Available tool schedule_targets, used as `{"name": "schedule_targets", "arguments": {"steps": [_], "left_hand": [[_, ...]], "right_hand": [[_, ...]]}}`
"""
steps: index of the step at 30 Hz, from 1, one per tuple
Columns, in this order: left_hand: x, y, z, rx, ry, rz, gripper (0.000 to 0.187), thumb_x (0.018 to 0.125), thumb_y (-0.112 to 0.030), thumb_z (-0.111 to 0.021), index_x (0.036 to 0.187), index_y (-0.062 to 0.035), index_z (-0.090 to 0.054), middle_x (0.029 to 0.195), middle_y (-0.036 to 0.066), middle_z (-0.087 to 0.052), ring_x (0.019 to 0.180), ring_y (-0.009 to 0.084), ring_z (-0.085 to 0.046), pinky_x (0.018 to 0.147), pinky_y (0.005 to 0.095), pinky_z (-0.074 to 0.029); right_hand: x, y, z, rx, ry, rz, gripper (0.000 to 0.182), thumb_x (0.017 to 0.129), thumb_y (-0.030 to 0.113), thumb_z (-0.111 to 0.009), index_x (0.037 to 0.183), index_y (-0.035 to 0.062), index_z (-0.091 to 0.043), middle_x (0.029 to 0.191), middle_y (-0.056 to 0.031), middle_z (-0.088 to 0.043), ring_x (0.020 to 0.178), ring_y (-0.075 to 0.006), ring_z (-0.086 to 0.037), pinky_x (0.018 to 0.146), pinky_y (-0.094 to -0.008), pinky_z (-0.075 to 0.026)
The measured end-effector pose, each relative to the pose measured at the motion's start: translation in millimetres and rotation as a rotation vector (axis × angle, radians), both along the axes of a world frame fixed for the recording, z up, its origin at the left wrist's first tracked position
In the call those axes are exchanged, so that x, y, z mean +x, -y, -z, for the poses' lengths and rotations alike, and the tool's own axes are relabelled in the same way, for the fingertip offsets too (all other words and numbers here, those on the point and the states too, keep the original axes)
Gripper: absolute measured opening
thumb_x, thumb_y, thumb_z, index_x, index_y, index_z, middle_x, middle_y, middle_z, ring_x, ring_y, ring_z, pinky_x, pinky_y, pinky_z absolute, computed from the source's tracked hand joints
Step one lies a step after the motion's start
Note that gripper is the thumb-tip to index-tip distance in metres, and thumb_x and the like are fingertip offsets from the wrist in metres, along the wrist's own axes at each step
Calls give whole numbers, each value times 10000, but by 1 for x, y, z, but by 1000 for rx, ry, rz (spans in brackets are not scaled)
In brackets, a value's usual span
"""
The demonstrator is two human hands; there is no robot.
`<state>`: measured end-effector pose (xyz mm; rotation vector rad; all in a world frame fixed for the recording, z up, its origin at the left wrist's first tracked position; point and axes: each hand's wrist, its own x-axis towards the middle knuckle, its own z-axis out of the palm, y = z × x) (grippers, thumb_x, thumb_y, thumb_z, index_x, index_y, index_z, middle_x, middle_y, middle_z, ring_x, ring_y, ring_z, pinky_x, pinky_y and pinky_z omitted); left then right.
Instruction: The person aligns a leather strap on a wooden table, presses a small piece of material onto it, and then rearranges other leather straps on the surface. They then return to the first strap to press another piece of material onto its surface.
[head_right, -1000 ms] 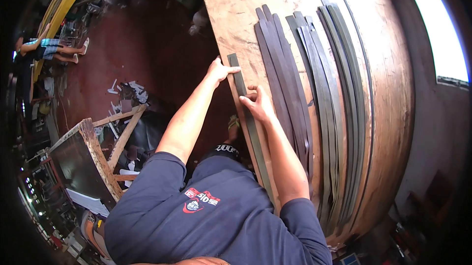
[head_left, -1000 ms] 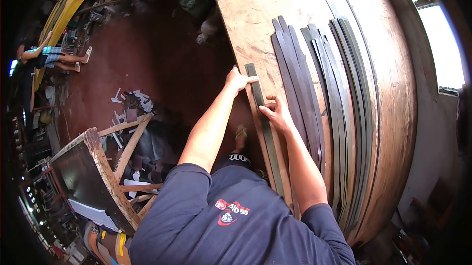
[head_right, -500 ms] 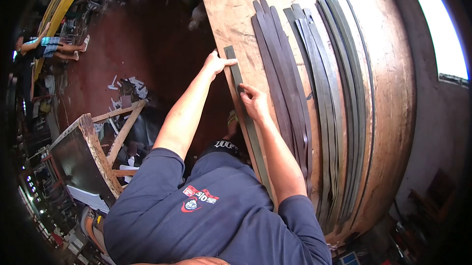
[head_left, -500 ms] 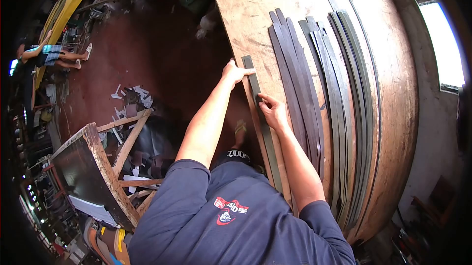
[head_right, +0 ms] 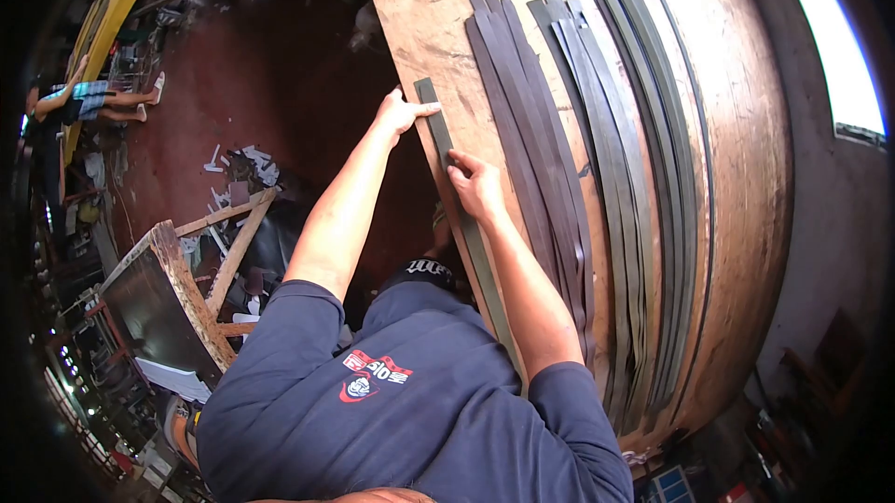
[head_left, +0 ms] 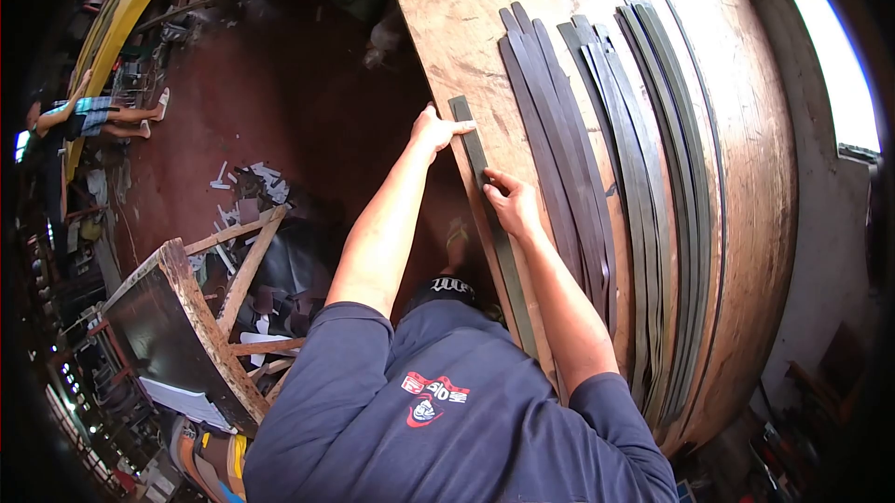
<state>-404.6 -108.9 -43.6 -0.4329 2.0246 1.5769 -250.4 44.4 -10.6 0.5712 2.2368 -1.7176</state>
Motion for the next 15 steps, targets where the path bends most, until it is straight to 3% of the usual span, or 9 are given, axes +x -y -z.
{"name": "schedule_targets", "arguments": {"steps": [15], "left_hand": [[-2, 3, 33, -64, -50, -5, 715, 636, -121, -881, 1221, 39, -502, 1105, 158, -665, 1010, 239, -643, 906, 339, -502]], "right_hand": [[0, 1, 4, 4, -24, 12, 331, 850, 126, -660, 1165, 26, -662, 907, -136, -709, 819, -154, -646, 767, -288, -509]]}}
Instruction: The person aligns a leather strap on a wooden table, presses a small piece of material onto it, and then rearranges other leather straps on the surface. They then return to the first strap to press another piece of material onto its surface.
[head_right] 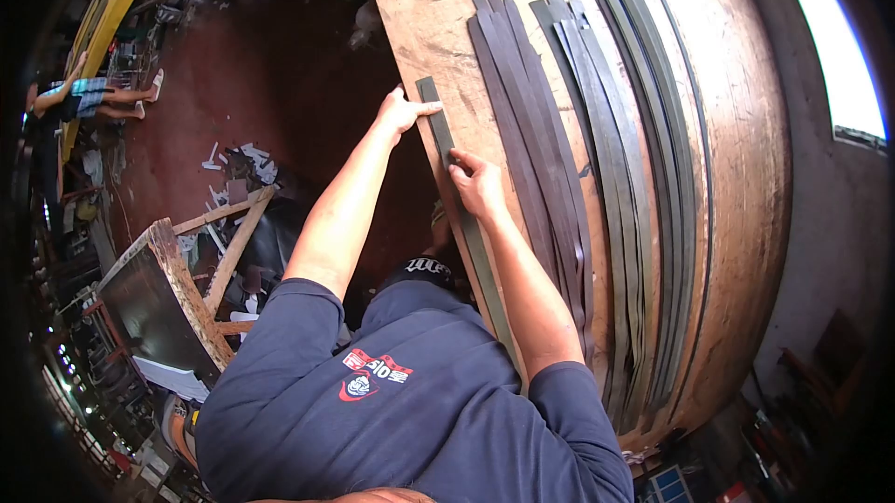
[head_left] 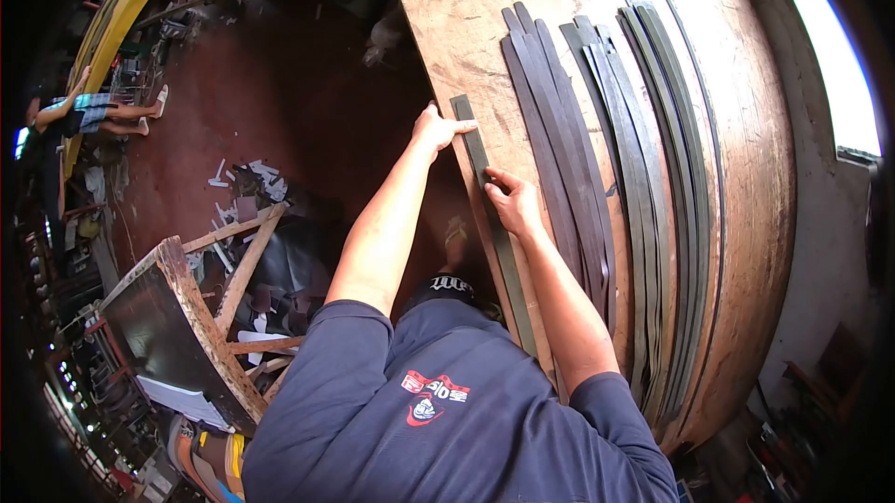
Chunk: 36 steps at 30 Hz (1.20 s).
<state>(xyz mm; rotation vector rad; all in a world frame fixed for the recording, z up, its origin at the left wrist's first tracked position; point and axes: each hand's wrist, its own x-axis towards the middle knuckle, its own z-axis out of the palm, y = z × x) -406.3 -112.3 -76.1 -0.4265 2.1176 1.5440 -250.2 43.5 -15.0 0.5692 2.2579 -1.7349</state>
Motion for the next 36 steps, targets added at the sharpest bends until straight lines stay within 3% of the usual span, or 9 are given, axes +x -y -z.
{"name": "schedule_targets", "arguments": {"steps": [5, 7, 11, 13, 17, 23, 27, 31, 36], "left_hand": [[2, 0, -12, 14, 0, 26, 799, 650, -164, -882, 1285, 62, -453, 1118, 167, -660, 1024, 245, -638, 906, 341, -504], [12, -2, -40, -205, -30, 94, 1100, 619, -392, -882, 1412, 89, -290, 1302, 260, -532, 1195, 327, -549, 987, 360, -458], [60, 2, -28, -581, -867, 194, 827, 854, -447, -648, 1455, -7, -289, 1492, 230, -301, 1381, 379, -302, 1050, 581, -297], [78, 15, -58, -679, -1156, 681, 775, 863, -446, -623, 1462, -64, -315, 1519, 145, -304, 1416, 325, -266, 1093, 605, -221], [67, 36, -69, -564, -916, 1382, 798, 840, -504, -601, 1483, -137, -306, 1569, 50, -244, 1459, 247, -194, 1151, 587, -124], [9, 29, -69, -976, -860, 1048, 694, 951, -496, -426, 1499, -102, -263, 1594, 56, -159, 1478, 247, -78, 1161, 566, -66], [35, 1, -69, -699, -759, 823, 696, 881, -443, -583, 1411, -26, -408, 1533, 135, -287, 1444, 270, -205, 1140, 579, -165], [43, -10, -77, -842, -715, 795, 728, 847, -437, -634, 1406, -28, -411, 1516, 107, -328, 1422, 283, -249, 1115, 599, -216], [45, -18, -77, -955, -646, 808, 757, 828, -482, -636, 1411, -55, -410, 1534, 80, -302, 1437, 287, -213, 1107, 645, -193]], "right_hand": [[-2, 0, -4, 9, 56, -16, 332, 852, 112, -681, 1176, 42, -665, 929, -103, -705, 847, -133, -626, 797, -272, -498], [-2, 1, 0, 16, 25, -1, 335, 850, 113, -681, 1177, 42, -664, 913, -103, -704, 832, -133, -625, 789, -275, -499], [-4, 1, -1, 81, 17, -30, 342, 844, 116, -682, 1177, 40, -664, 906, -103, -703, 823, -132, -622, 782, -283, -502], [-2, 3, 6, 35, 27, 12, 348, 837, 120, -684, 1175, 41, -666, 914, -102, -698, 820, -131, -616, 775, -285, -502], [-4, 2, 1, 33, 72, 8, 348, 831, 116, -684, 1171, 44, -669, 904, -94, -690, 809, -133, -611, 771, -283, -500], [-4, 1, 1, 93, 45, -24, 347, 817, 135, -669, 1149, 32, -669, 860, -142, -700, 780, -181, -651, 752, -307, -517], [-8, -5, -1, 91, 50, -101, 383, 846, 123, -686, 1216, 39, -630, 952, -111, -690, 855, -158, -623, 801, -284, -498], [3, -17, 1, -184, 52, -164, 584, 867, 148, -692, 1387, 35, -452, 1096, -177, -671, 974, -198, -631, 872, -314, -494], [33, -26, -27, -29, 76, -276, 669, 843, 166, -700, 1425, 45, -394, 1158, -216, -649, 1061, -278, -640, 917, -363, -495]]}}
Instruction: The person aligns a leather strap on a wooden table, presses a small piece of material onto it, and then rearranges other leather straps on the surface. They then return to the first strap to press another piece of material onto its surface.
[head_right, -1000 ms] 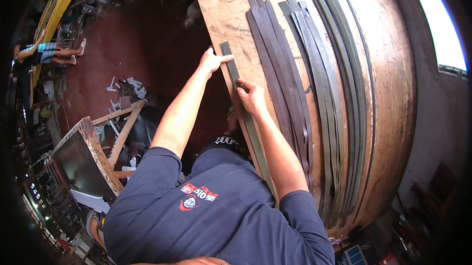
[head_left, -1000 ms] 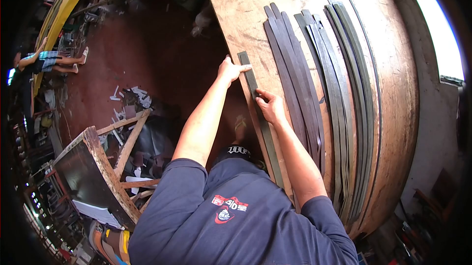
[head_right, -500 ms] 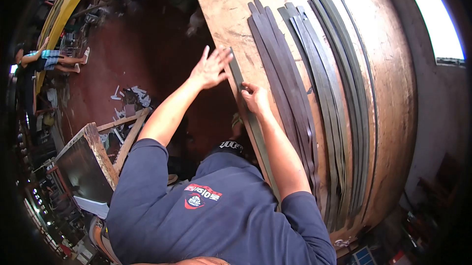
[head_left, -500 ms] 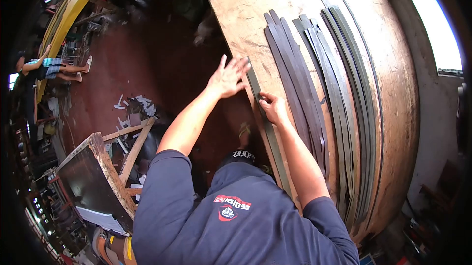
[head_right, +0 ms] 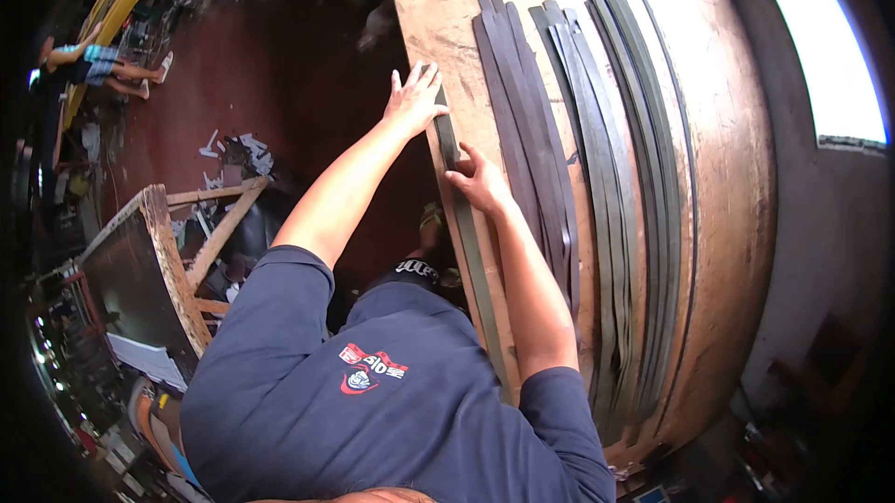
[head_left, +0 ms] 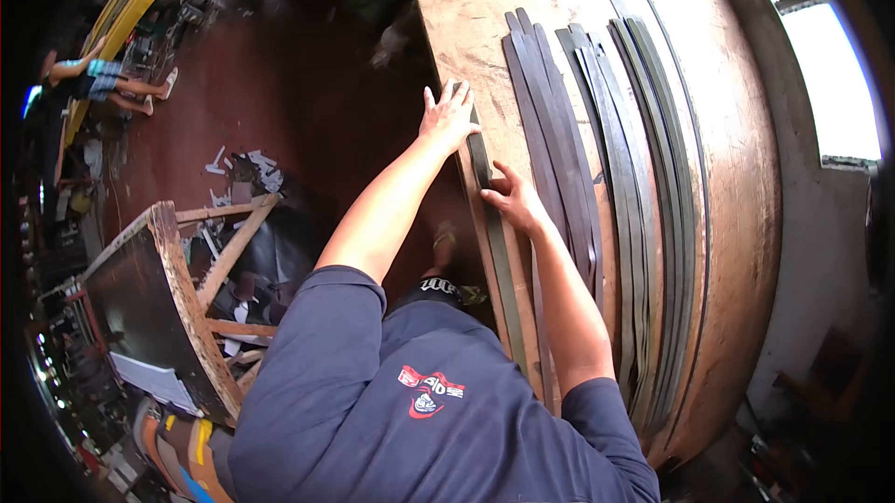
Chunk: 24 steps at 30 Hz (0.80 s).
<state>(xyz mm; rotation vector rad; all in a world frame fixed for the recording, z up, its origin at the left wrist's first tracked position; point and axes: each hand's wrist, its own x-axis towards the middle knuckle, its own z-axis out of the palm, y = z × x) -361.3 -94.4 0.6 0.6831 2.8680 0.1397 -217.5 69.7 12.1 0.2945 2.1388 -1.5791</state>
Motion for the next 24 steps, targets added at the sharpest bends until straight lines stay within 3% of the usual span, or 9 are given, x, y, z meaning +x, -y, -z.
{"name": "schedule_targets", "arguments": {"steps": [3, 8, 10, 13, 17, 21, 24], "left_hand": [[1, -2, 1, -14, 14, -23, 761, 830, -475, -638, 1423, -65, -396, 1542, 76, -287, 1444, 284, -200, 1104, 651, -195], [1, -3, 4, -13, 19, -39, 756, 831, -453, -647, 1431, -76, -384, 1553, 62, -264, 1447, 302, -187, 1102, 668, -184], [1, -4, 3, -16, 13, -50, 752, 828, -448, -651, 1429, -78, -388, 1551, 63, -268, 1445, 303, -192, 1100, 671, -185], [2, -4, 5, -19, 11, -56, 747, 822, -439, -662, 1424, -85, -397, 1546, 65, -277, 1442, 303, -202, 1098, 675, -186], [0, -3, 8, -16, 9, -43, 747, 825, -445, -657, 1424, -83, -395, 1548, 61, -272, 1443, 299, -202, 1096, 677, -187], [0, -3, 5, -25, 24, -42, 743, 834, -450, -641, 1427, -81, -387, 1555, 58, -260, 1447, 298, -190, 1096, 677, -188], [0, -3, 6, -29, 25, -35, 741, 842, -456, -629, 1431, -80, -381, 1557, 58, -254, 1449, 296, -183, 1097, 676, -186]], "right_hand": [[12, 0, -20, 82, 8, -24, 674, 832, 164, -705, 1423, 54, -401, 1151, -211, -653, 1061, -279, -641, 922, -360, -492], [20, -2, -13, 181, -54, -67, 612, 832, 113, -679, 1395, 61, -446, 966, -162, -705, 876, -245, -681, 794, -353, -526], [25, -1, 0, 124, -72, -22, 550, 837, 82, -665, 1362, 85, -501, 820, -115, -688, 717, -193, -645, 692, -329, -513], [33, 1, 10, 24, -77, 46, 492, 841, 57, -658, 1320, 108, -556, 754, -82, -642, 651, -147, -575, 649, -296, -487], [41, 2, 22, -50, -50, 121, 434, 877, 55, -646, 1304, 100, -584, 768, 9, -611, 694, -67, -511, 657, -231, -441], [44, 4, 24, -6, -77, 147, 413, 882, 78, -650, 1291, 112, -600, 792, 10, -618, 721, -65, -514, 682, -236, -442], [44, 4, 28, -3, -109, 182, 390, 861, 80, -672, 1246, 124, -635, 815, -43, -656, 721, -94, -559, 686, -266, -487]]}}
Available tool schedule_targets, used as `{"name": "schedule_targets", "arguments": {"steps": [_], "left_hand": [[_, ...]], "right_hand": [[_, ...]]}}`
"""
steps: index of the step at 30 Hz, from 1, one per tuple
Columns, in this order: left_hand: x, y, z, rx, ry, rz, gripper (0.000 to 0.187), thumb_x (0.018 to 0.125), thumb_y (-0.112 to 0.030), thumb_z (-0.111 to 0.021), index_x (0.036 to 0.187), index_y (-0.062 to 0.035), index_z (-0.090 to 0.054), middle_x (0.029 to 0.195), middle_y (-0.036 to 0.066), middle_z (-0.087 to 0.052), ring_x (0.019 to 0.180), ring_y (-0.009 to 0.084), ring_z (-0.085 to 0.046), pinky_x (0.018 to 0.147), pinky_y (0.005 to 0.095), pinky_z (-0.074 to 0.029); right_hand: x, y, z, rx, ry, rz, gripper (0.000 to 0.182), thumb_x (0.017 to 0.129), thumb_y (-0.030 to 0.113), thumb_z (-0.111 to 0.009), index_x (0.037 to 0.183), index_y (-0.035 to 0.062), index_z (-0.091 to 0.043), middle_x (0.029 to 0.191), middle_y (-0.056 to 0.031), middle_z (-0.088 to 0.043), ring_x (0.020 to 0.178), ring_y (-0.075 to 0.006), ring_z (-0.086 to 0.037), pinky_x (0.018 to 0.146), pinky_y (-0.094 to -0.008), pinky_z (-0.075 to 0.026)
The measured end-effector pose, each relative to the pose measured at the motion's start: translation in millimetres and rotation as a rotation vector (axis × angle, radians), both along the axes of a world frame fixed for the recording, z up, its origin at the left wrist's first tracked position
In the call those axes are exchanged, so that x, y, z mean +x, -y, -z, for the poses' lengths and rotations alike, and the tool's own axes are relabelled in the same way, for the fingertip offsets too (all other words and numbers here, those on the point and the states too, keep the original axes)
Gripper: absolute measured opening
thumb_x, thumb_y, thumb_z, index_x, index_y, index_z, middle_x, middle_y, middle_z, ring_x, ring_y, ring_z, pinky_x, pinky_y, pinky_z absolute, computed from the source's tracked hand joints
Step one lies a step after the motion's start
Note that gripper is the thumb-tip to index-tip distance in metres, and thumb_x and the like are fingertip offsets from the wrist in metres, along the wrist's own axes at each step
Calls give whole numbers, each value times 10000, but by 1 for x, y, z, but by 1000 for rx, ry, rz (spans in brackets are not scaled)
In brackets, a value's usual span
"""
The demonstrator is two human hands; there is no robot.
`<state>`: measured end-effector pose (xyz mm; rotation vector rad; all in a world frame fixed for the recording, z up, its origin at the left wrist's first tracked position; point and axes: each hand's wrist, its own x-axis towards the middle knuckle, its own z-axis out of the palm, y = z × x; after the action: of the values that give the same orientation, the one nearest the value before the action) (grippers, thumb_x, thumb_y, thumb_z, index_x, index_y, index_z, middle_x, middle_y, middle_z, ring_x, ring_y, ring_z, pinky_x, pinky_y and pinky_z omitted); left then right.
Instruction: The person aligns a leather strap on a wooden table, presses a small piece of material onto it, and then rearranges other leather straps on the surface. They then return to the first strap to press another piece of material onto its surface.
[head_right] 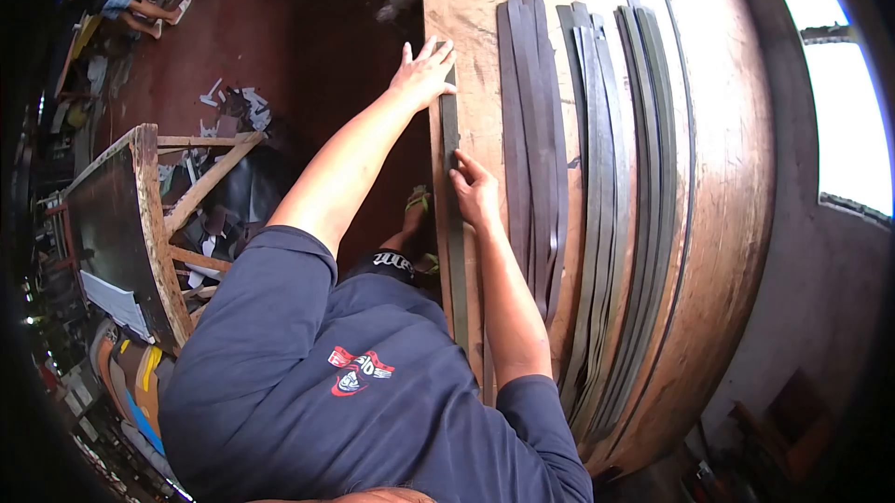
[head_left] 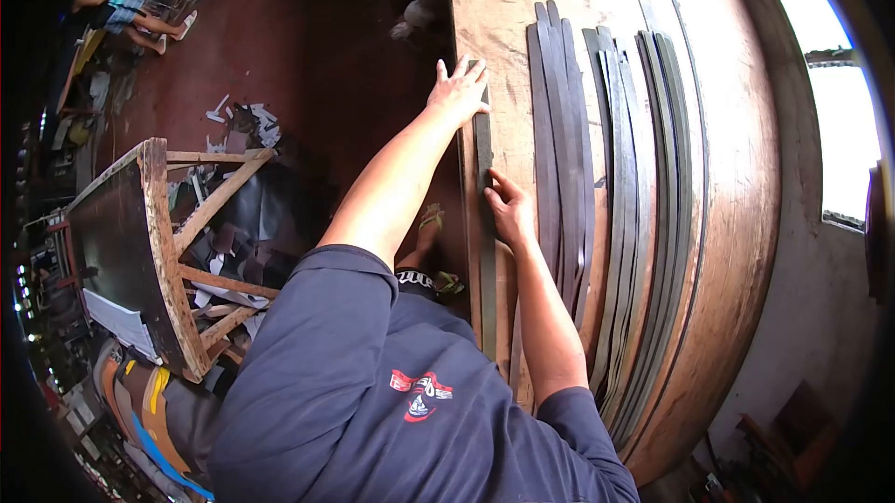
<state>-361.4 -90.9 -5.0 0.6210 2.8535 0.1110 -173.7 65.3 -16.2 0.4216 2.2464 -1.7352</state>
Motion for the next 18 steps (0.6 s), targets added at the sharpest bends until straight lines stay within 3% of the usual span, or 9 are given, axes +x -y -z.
{"name": "schedule_targets", "arguments": {"steps": [8, 18], "left_hand": [[0, 1, -3, -2, 12, 2, 746, 852, -461, -614, 1444, -84, -363, 1560, 59, -248, 1455, 290, -168, 1105, 663, -182], [2, -1, -9, -8, 28, -7, 745, 852, -447, -620, 1451, -91, -358, 1566, 52, -240, 1459, 275, -159, 1110, 655, -176]], "right_hand": [[-1, 1, -7, 65, 5, -23, 393, 860, 124, -675, 1250, 125, -629, 872, -103, -688, 768, -154, -623, 741, -307, -510], [-3, 0, -9, 73, 38, -41, 391, 858, 136, -673, 1246, 120, -628, 837, -99, -687, 754, -152, -623, 730, -306, -505]]}}
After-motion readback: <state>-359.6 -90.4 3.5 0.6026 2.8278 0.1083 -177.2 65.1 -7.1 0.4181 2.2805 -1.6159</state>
